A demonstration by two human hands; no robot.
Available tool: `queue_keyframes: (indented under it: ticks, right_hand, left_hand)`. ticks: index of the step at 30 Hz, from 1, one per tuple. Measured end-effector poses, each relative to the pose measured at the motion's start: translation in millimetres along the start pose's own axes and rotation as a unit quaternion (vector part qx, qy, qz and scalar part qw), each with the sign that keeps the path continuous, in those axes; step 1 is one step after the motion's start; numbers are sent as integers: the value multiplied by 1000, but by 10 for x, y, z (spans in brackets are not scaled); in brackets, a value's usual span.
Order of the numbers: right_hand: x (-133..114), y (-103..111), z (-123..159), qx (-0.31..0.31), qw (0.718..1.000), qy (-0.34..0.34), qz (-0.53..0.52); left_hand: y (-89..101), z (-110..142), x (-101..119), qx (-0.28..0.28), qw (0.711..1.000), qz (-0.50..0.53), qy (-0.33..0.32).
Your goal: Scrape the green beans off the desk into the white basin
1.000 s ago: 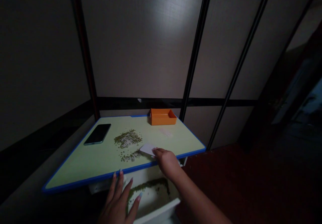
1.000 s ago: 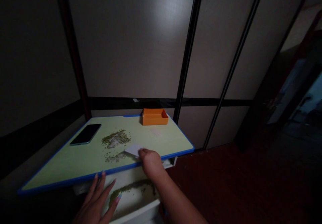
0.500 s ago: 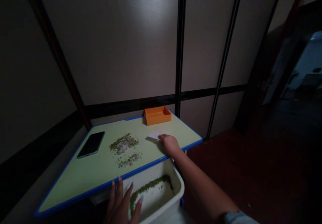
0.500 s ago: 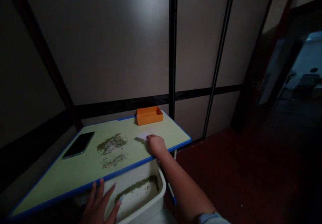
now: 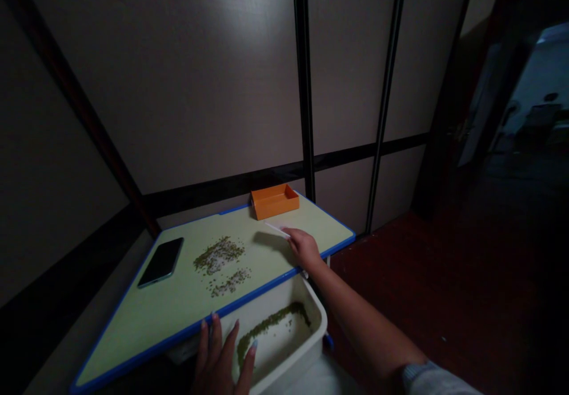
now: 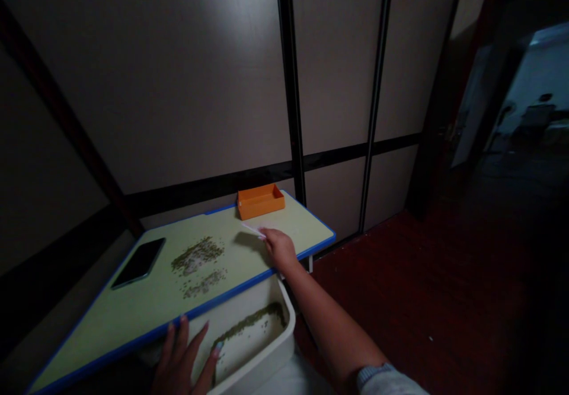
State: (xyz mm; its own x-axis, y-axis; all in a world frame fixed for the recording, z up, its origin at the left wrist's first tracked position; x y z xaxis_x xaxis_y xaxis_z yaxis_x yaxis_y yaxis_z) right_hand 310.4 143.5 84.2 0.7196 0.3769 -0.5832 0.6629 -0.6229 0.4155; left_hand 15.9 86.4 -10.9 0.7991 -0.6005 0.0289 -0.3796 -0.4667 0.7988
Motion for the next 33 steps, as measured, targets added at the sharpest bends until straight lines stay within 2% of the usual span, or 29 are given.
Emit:
queue_keyframes:
  ticks: [3, 6, 9, 12, 14, 18, 21, 27, 33]
  right_hand:
    - [230, 123, -4, 104, 982, -71, -138]
    - [519, 179, 7, 182, 930, -181, -263]
    - [665, 171, 2, 220, 873, -231, -369]
    - [696, 148, -8, 232, 845, -242, -416]
    - [694, 133, -11, 227, 845, -246, -417]
    - [669, 133, 14, 216, 849, -259, -406]
    - [604, 170, 51, 211, 855, -258, -398]
    - [461, 180, 96, 135, 886, -253, -364]
    - [442, 183, 106, 108, 905, -264, -316]
  left_hand:
    - [3, 1, 4, -13, 1000, -1, 9]
    - [7, -3, 10, -19, 1000, -2, 14]
    - [2, -7, -3, -15, 1000, -4, 17]
    - [-7, -8, -7, -13, 1000, 2, 11]
    - [3, -12, 13, -6, 1000, 7, 5]
    - [111, -28, 112, 51, 999, 16, 9]
    - [192, -38, 197, 70, 997, 17, 25]
    - [326, -52, 303, 65, 997, 13, 37]
    - [364, -53, 317, 45, 997, 21, 60]
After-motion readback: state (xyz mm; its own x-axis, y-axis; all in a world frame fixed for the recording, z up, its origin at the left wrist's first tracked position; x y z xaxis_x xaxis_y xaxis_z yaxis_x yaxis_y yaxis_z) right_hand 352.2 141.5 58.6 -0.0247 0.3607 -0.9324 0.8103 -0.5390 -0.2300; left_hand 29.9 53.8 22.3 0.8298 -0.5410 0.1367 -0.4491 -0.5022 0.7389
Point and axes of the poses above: each hand's wrist, its own z-axis away from the middle knuckle, its own y-axis out of the back of the hand, x = y × z, the point moved 6 cm from there along -z, towards the middle knuckle, and after that the axes turned 2 degrees about y, right-handed, at the moved point
